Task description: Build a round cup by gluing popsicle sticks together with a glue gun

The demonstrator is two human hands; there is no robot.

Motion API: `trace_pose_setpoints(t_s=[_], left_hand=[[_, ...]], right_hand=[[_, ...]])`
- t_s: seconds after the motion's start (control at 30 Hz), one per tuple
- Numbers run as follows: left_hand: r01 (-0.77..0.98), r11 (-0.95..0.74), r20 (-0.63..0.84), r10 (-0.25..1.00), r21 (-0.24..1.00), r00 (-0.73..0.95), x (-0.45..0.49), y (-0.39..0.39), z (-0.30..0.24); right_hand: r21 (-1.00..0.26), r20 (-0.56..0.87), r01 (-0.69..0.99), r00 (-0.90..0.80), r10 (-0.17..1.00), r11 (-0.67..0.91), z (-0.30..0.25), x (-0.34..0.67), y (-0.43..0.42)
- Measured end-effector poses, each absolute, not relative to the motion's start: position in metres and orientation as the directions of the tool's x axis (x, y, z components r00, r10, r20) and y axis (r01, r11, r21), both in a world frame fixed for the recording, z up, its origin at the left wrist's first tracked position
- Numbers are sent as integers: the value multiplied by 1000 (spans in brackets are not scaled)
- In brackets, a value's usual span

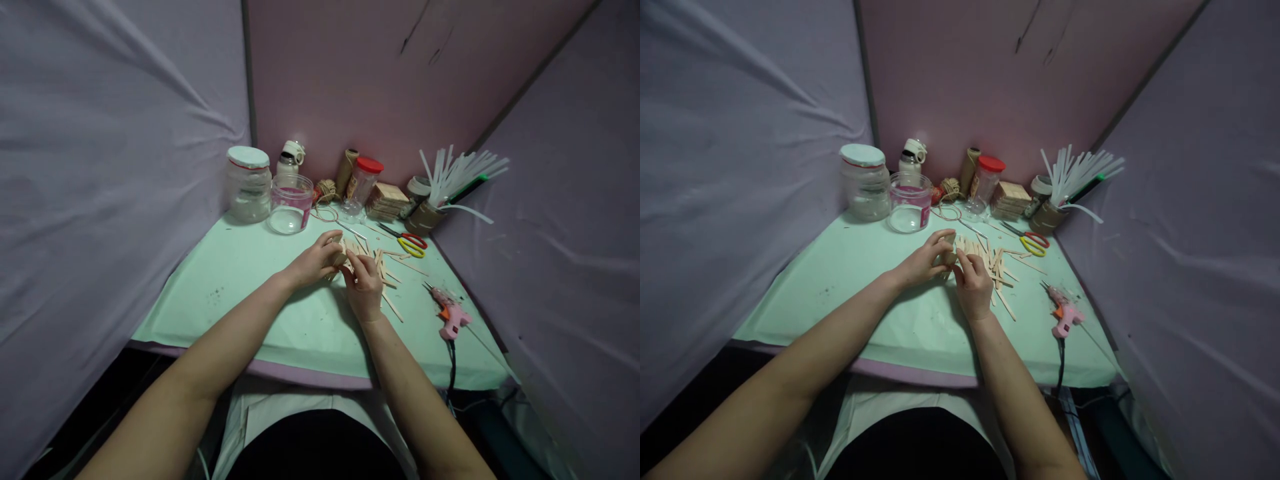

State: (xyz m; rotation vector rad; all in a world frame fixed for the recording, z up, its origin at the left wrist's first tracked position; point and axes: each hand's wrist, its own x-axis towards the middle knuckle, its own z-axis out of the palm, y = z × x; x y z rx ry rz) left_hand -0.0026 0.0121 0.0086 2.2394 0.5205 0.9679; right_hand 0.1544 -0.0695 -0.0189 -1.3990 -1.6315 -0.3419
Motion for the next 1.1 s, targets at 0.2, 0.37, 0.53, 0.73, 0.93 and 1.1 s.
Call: trace_pose_setpoints(t_s=[0.2, 0.37, 0.53, 0.73, 0.93, 1.1], left_hand=[[108, -715, 506, 585, 691, 634, -1, 12, 3], [75, -644, 484, 641, 761, 597, -3, 14, 6], [-14, -445, 391, 770, 895, 504, -8, 19, 15], [-93, -183, 203, 805, 979, 557, -11, 16, 20], [-95, -58, 102, 819, 994, 564, -8, 12, 18], [-14, -166, 148, 837, 986, 527, -7, 13, 16]], right_hand=[[-415, 720, 854, 96, 687, 315, -23, 156, -70], [-608, 677, 695, 204, 707, 383, -23, 159, -69], [-878, 453, 344, 368, 812, 333, -20, 162, -68], [-989, 126, -47, 216, 968, 140, -20, 160, -66], [-987, 15, -156, 213, 977, 49, -18, 158, -69], [-989, -12, -146, 242, 970, 24, -17, 156, -70]])
